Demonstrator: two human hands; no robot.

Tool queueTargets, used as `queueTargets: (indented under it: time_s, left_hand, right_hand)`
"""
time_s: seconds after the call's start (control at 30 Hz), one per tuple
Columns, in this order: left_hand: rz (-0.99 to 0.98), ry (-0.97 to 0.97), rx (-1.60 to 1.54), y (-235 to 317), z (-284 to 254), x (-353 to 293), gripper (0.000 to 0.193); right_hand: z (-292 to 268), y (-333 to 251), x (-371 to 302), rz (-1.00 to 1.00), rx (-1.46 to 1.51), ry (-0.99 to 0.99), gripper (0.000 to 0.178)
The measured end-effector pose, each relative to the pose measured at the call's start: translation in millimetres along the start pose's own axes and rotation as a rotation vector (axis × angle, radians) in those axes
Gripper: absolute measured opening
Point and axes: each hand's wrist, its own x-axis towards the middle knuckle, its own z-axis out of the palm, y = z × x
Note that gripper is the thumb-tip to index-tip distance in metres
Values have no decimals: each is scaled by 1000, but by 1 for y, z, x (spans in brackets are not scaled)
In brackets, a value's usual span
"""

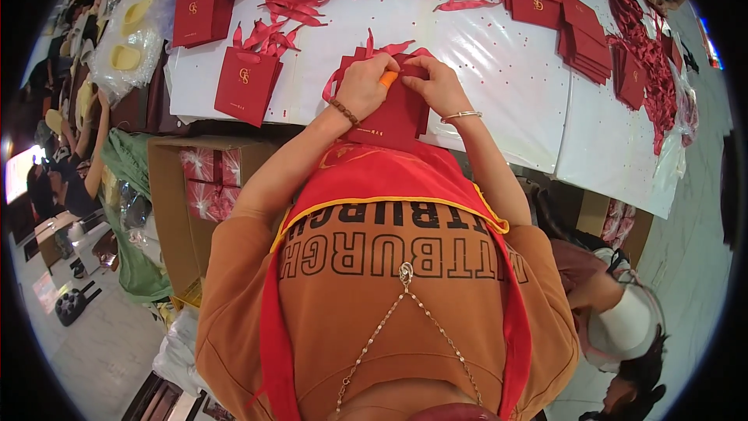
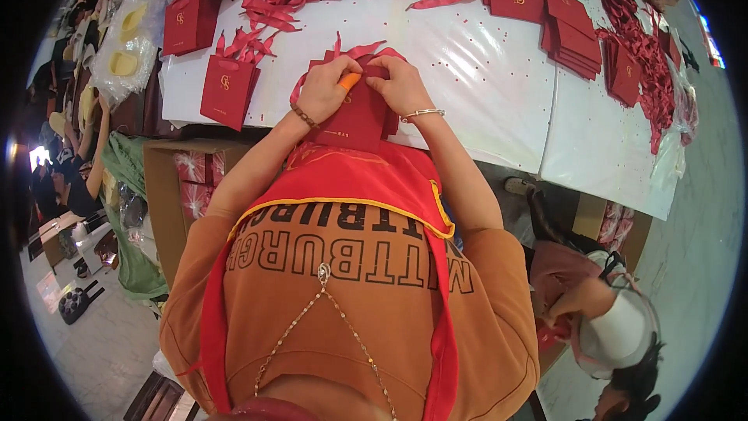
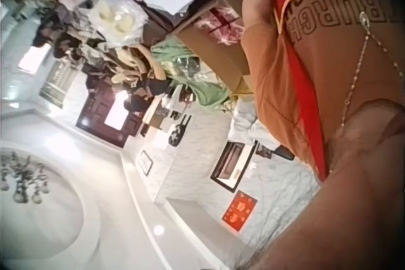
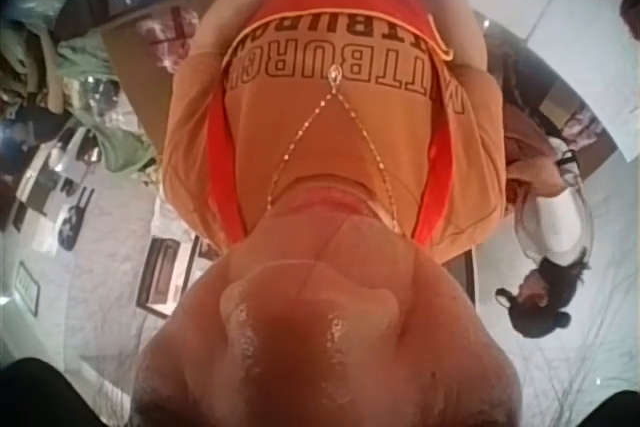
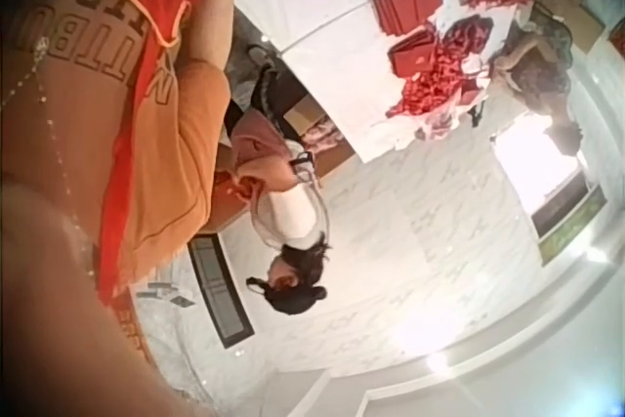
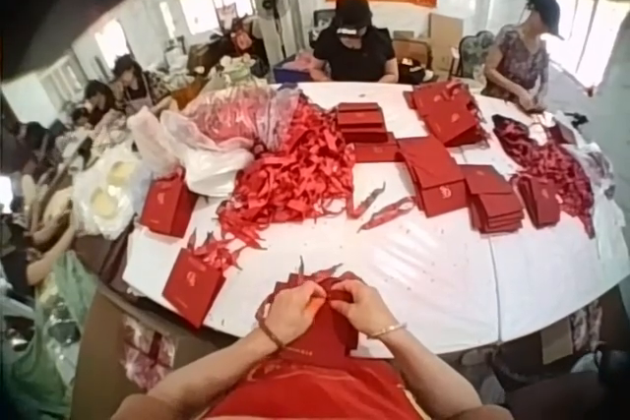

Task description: Assembling and applying adhesive tape to red gift bags at a production table.

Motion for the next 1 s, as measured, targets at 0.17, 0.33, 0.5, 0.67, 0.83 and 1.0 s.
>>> queueTargets:
  time_s: [0.17, 0.33, 0.5, 0.67, 0.83, 1.0]
  left_hand:
    - [-59, -34, 48, 3, -2, 2, 12]
    - [-61, -16, 69, 7, 0, 5, 12]
    - [18, -35, 162, 13, -3, 8, 12]
    - [47, -40, 130, 10, 0, 7, 11]
    - [180, 78, 139, 3, 2, 3, 8]
    - [41, -48, 29, 6, -1, 3, 9]
  right_hand:
    - [4, 7, 1, -39, 13, 38, 30]
    - [4, 8, 2, -36, 26, 41, 29]
    - [4, 11, 3, -22, 79, 25, 29]
    - [3, 10, 3, -13, 46, 19, 29]
    - [1, 8, 3, 22, 39, -5, 29]
    - [2, 7, 2, -12, 34, 15, 30]
